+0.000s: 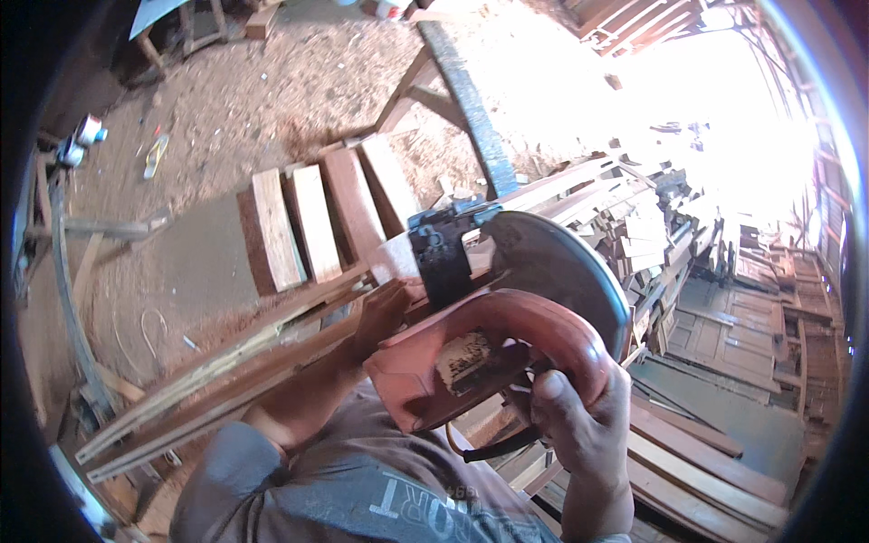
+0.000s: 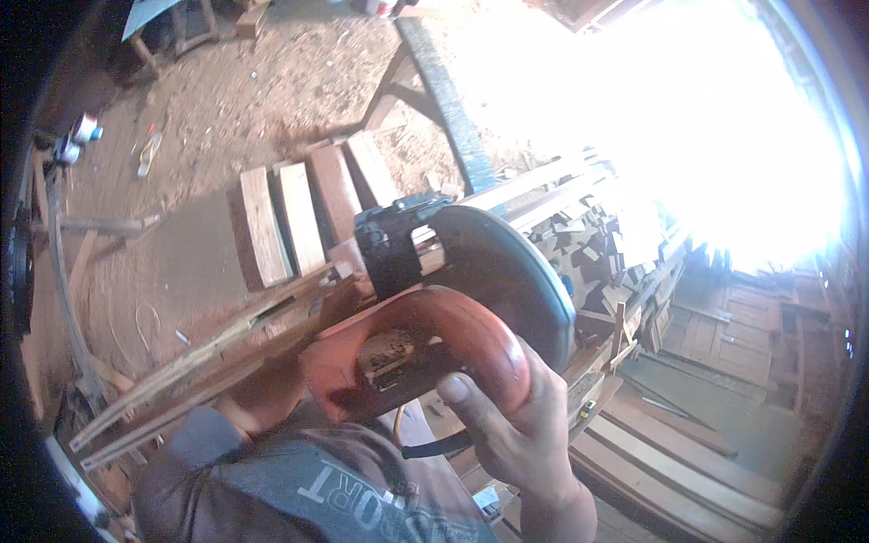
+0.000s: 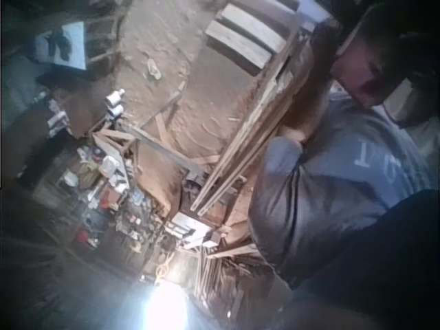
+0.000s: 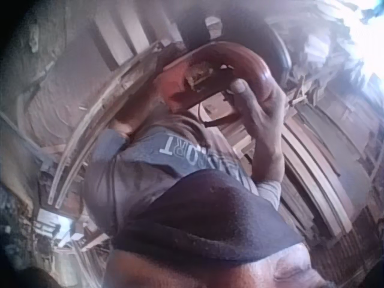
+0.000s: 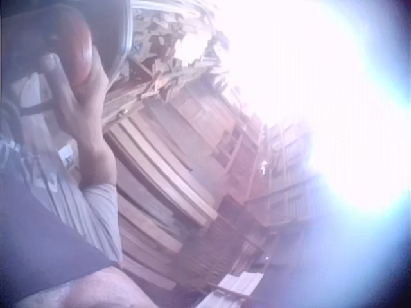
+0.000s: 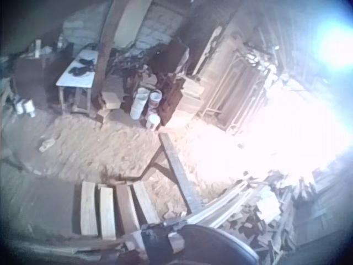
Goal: The person selects and positions wooden planks on a workbench, then uses a circular saw to cut several small rectangular pieces. The cut pieces are stacked on the bench as the task proceeds.
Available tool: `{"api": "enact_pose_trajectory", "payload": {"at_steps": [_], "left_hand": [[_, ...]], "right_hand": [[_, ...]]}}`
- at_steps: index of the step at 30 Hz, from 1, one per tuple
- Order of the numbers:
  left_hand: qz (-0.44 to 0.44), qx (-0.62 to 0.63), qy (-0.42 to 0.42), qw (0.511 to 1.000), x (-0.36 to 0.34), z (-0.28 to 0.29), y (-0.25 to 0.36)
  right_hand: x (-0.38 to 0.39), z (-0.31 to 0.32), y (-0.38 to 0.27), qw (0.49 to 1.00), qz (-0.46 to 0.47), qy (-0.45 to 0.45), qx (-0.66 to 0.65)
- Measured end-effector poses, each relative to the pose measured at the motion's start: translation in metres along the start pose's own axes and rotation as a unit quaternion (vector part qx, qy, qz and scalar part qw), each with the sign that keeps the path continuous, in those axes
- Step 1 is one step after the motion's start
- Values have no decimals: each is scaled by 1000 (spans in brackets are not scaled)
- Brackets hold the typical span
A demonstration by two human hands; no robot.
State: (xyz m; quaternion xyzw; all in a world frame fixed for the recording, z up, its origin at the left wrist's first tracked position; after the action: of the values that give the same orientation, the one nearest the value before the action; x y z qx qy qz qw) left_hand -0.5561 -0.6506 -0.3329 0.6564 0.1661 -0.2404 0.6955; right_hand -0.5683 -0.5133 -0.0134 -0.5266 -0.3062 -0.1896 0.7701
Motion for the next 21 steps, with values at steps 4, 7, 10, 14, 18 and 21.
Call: {"api": "enact_pose_trajectory", "payload": {"at_steps": [4,7,10,14,18,21], "left_hand": [[87,380,-11,921,-97,43,123],[109,385,-25,916,-116,46,143],[17,379,-60,923,-146,50,154],[21,353,14,935,-145,52,165],[175,232,7,957,-139,60,174],[99,124,33,987,-105,53,143]], "right_hand": [[-5,0,-6,999,14,-34,5],[-9,-2,-11,999,23,-24,28],[-8,-2,-17,999,0,-25,34],[-21,-4,-20,997,39,-42,57],[-35,-10,-22,989,127,-34,72],[-33,-21,-44,986,128,-38,104]]}}
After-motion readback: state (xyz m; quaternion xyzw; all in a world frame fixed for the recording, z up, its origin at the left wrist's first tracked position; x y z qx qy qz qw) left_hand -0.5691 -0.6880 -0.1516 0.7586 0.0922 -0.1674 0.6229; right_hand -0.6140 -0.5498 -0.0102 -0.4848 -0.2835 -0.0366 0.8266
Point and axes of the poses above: each hand's wrist, its own x-axis away from the middle knuckle, its own z-axis out of the back of the hand, y = z × x, the point moved 1 cm from there along -x, towards the middle knuckle, and after that the axes turned 15 degrees about -z, right-handed, at the moved point
